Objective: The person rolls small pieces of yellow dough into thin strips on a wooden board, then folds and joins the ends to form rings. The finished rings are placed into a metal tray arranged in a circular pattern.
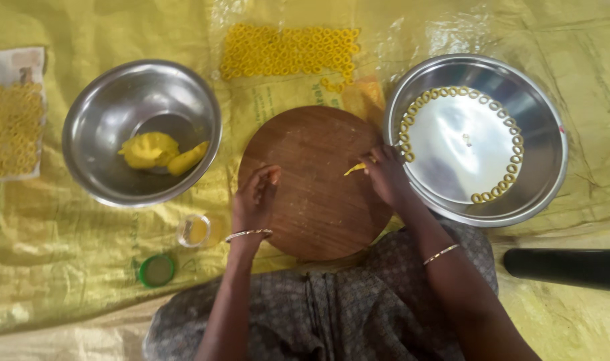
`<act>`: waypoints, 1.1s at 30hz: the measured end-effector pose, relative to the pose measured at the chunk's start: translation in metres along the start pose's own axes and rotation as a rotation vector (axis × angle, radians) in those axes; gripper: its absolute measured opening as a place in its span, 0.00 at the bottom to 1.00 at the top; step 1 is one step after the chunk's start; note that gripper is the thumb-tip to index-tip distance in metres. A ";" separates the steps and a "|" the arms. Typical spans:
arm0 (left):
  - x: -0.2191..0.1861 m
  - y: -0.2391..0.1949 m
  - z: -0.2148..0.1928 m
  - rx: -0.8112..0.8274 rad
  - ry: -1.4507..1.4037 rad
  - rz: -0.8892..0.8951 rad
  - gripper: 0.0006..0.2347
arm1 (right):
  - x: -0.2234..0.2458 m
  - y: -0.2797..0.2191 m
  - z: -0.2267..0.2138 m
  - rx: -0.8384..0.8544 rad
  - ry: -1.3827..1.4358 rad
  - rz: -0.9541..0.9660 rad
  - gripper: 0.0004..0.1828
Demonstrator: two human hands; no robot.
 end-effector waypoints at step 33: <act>0.087 0.042 -0.012 -0.070 -0.197 -0.114 0.09 | 0.120 0.015 0.130 0.363 -0.237 -0.225 0.40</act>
Point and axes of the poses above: each hand's wrist, its own y-axis towards the middle knuckle, its own z-axis out of the palm, x = y × z, the point moved 5 cm from there along y, towards the middle knuckle, and after that the axes turned 6 degrees about -y, right-handed, at the moved point
